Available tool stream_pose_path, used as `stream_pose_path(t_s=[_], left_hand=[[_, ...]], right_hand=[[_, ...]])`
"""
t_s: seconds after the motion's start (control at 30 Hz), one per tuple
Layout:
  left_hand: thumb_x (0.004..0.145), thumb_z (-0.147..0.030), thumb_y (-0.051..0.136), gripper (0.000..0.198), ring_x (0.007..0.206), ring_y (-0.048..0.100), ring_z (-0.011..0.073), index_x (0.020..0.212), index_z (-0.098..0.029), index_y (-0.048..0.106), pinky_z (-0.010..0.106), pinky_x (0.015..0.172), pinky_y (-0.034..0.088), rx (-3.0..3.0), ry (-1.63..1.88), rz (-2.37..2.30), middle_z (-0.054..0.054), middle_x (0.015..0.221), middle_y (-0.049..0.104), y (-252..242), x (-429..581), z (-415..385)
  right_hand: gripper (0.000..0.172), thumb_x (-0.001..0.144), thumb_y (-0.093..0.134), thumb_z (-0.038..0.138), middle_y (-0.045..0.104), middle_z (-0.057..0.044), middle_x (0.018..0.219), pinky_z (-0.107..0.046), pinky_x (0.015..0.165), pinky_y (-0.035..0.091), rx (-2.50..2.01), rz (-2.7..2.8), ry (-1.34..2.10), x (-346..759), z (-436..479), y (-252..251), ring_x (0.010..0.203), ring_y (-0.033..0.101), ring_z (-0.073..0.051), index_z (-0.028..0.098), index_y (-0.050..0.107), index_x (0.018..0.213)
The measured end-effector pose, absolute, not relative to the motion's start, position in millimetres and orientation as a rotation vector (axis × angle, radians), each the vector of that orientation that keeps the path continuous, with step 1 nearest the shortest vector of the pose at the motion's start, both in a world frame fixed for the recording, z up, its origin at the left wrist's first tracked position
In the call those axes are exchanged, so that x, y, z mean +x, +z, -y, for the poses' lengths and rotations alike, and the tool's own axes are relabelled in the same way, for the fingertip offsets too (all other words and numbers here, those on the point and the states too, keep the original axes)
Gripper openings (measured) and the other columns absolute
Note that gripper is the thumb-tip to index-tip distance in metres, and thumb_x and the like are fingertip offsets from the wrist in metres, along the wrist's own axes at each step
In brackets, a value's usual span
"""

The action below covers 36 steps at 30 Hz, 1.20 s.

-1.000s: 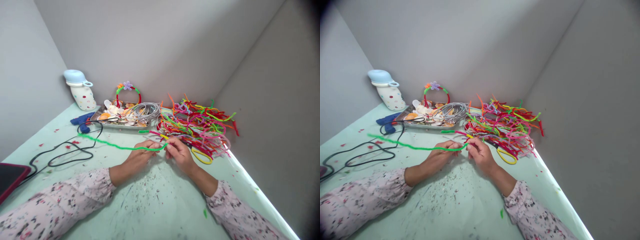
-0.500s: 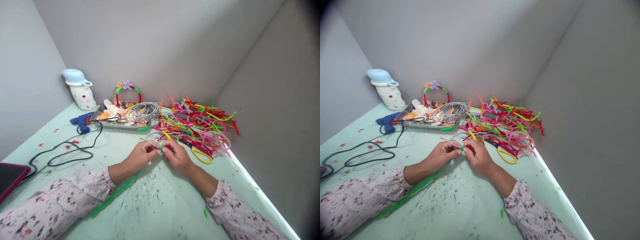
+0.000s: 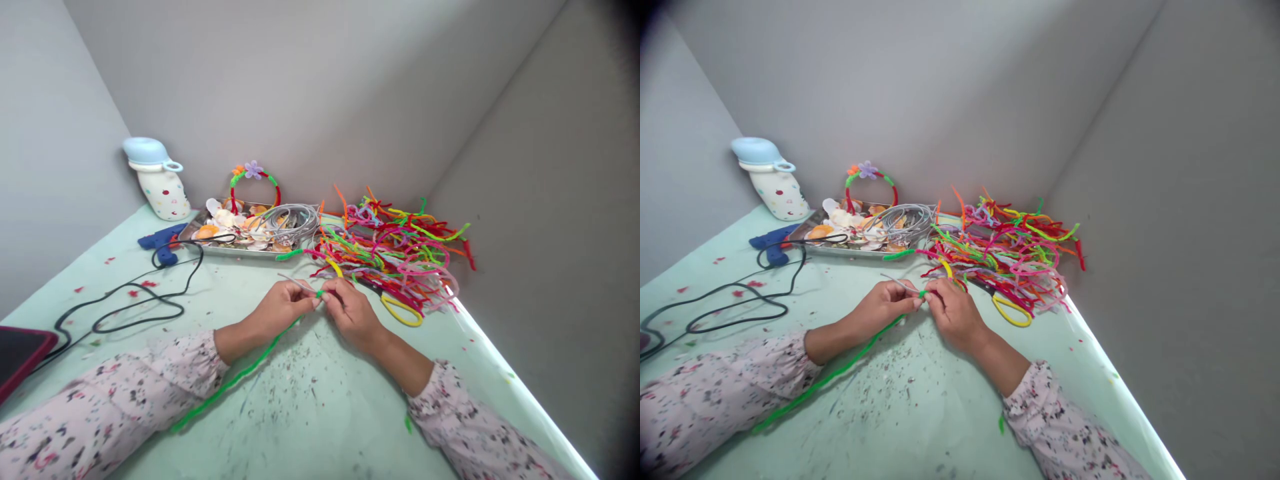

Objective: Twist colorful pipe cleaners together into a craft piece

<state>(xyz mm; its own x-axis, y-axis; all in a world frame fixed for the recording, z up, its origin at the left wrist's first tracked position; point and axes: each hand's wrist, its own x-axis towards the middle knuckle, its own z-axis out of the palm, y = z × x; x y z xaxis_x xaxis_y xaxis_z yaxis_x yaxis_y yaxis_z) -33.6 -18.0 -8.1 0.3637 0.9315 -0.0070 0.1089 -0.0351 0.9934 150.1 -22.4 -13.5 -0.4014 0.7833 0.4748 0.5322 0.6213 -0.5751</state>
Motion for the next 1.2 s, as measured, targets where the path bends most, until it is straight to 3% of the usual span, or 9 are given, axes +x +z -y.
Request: stream_pose_path(t_s=[0.3,0.47,0.63,0.9,1.2], left_hand=[[0.074,-0.036,0.067,0.025,0.051,0.04,0.0065,0.078,-0.012,0.066,0.02,0.049,0.03,1.425,0.873,-1.004,-0.004,0.059,0.054,-8,-32,18],[0.073,-0.036,0.069,0.027,0.057,0.047,0.0088,0.085,-0.012,0.067,0.021,0.054,0.035,1.387,0.92,-0.977,-0.001,0.068,0.061,-8,-33,21],[0.081,-0.03,0.058,0.019,0.058,0.047,0.0093,0.082,-0.013,0.067,0.021,0.055,0.035,1.407,0.939,-0.948,-0.002,0.066,0.058,-8,-34,22],[0.086,-0.019,0.053,0.016,0.081,0.059,0.0138,0.092,-0.017,0.068,0.025,0.075,0.044,1.86,1.098,-1.125,0.002,0.087,0.068,-4,-34,28],[0.085,-0.017,0.058,0.01,0.084,0.056,0.0166,0.087,-0.02,0.067,0.03,0.075,0.045,2.294,1.422,-1.198,0.004,0.085,0.059,1,-38,32]], right_hand=[[0.009,0.093,0.045,0.022,0.061,-0.004,0.09,-0.029,0.074,0.043,-1.036,2.112,0.393,150,22,-14,0.084,0.058,-0.018,0.021,0.054,0.095],[0.01,0.093,0.045,0.02,0.06,-0.004,0.087,-0.029,0.075,0.043,-1.004,2.111,0.41,151,19,-14,0.084,0.058,-0.018,0.02,0.055,0.094],[0.011,0.093,0.045,0.022,0.062,-0.004,0.084,-0.03,0.075,0.044,-0.997,2.102,0.49,151,19,-11,0.084,0.059,-0.018,0.02,0.056,0.092],[0.013,0.094,0.046,0.028,0.061,-0.001,0.076,-0.03,0.072,0.044,-1.069,1.976,0.588,153,19,-10,0.08,0.058,-0.019,0.021,0.057,0.095],[0.013,0.094,0.046,0.027,0.058,-0.002,0.077,-0.032,0.075,0.043,-1.043,1.967,0.612,154,18,-10,0.081,0.055,-0.019,0.022,0.057,0.091]])
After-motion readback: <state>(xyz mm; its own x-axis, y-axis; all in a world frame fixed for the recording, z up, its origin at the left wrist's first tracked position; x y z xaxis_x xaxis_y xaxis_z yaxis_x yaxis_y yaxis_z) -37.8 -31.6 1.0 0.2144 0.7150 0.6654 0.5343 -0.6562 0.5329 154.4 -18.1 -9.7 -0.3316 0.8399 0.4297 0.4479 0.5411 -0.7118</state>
